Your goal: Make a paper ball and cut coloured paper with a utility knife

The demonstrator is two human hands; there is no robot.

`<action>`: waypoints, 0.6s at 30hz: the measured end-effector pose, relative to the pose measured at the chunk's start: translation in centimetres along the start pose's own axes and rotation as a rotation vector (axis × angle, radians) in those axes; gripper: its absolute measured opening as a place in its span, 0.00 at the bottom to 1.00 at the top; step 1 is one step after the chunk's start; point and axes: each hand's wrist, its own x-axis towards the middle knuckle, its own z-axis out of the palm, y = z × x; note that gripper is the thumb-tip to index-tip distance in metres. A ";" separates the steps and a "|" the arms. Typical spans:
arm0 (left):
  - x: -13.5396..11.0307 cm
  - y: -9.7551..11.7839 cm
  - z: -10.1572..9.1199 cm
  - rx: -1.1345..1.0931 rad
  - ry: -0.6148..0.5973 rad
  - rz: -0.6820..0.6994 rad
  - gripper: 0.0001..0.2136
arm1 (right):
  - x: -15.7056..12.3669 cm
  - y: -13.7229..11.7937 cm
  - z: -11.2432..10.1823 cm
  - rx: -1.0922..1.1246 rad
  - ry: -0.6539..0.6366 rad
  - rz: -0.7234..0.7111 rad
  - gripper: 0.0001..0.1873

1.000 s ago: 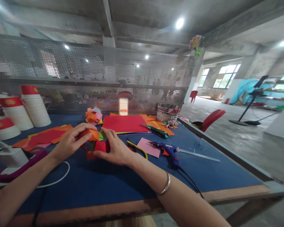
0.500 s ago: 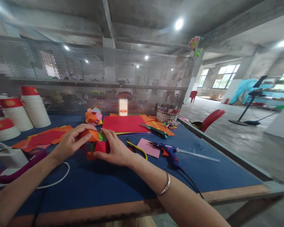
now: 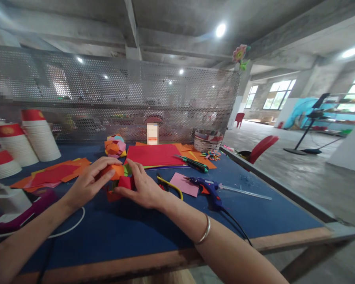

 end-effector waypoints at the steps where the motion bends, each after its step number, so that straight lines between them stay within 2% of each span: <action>1: -0.1 0.1 0.1 0.000 -0.003 0.008 0.13 | 0.0 0.0 0.0 -0.002 -0.004 0.000 0.45; 7: -0.1 0.7 0.5 -0.004 -0.039 0.037 0.15 | 0.0 0.3 0.1 -0.013 -0.018 -0.010 0.43; 10: -0.2 0.9 0.7 -0.001 -0.052 0.046 0.15 | 0.1 0.3 0.3 -0.014 -0.018 -0.003 0.45; 12: -0.2 0.9 0.7 0.003 -0.051 0.045 0.15 | 0.0 0.3 0.2 -0.015 -0.020 0.008 0.49; 16: -0.2 0.6 0.6 0.009 -0.030 0.019 0.16 | -0.3 0.2 -0.6 -0.034 -0.074 0.018 0.70; 18: -0.1 0.2 0.6 0.010 -0.004 -0.010 0.17 | -0.5 0.3 -1.0 -0.057 -0.119 0.017 0.74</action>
